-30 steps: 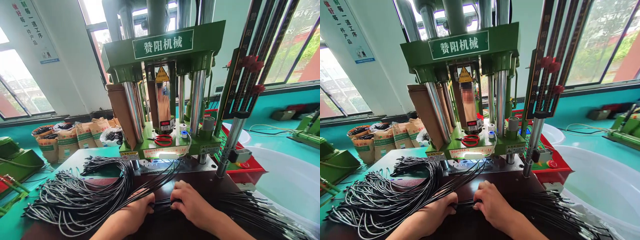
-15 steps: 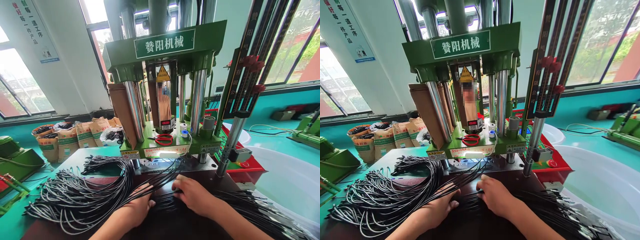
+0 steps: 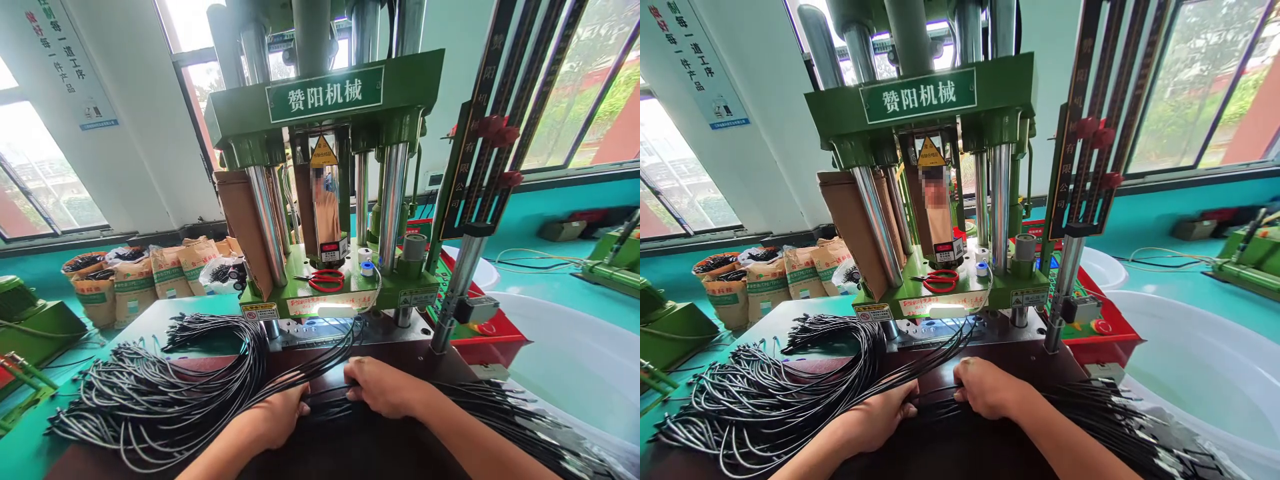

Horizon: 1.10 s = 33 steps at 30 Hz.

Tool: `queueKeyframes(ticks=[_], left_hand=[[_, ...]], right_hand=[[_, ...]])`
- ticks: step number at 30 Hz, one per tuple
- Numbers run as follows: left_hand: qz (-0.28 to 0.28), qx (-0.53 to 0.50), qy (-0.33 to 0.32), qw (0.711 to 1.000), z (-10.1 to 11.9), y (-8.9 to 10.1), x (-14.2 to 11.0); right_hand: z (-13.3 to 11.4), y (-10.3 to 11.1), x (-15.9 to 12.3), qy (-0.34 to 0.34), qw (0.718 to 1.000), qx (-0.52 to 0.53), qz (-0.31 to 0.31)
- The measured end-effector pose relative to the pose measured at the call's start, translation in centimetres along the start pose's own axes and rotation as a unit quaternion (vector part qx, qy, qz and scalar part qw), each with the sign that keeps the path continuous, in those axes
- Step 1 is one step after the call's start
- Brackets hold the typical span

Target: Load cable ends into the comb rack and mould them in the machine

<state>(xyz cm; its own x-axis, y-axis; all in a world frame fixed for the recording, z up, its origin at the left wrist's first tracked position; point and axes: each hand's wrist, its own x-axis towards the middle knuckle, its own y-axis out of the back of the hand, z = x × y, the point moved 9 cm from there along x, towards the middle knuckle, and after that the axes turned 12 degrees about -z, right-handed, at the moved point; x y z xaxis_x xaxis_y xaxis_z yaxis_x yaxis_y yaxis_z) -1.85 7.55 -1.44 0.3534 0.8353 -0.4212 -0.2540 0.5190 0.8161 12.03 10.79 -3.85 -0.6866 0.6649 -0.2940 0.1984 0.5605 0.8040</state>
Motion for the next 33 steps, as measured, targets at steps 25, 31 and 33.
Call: queueKeyframes(ticks=[25,31,33], left_hand=[[-0.076,-0.002,-0.089,0.993,0.9,0.5,-1.7],[-0.100,-0.005,-0.075,0.992,-0.1,-1.1,-0.5],[-0.092,-0.009,-0.071,0.993,-0.3,-1.1,-0.4]], right_hand=[[-1.8,1.9,-2.8,0.086,0.993,-0.056,0.054],[-2.0,2.0,-3.1,0.091,0.993,-0.066,0.037],[-2.0,2.1,-3.2,0.083,0.994,-0.061,0.031]])
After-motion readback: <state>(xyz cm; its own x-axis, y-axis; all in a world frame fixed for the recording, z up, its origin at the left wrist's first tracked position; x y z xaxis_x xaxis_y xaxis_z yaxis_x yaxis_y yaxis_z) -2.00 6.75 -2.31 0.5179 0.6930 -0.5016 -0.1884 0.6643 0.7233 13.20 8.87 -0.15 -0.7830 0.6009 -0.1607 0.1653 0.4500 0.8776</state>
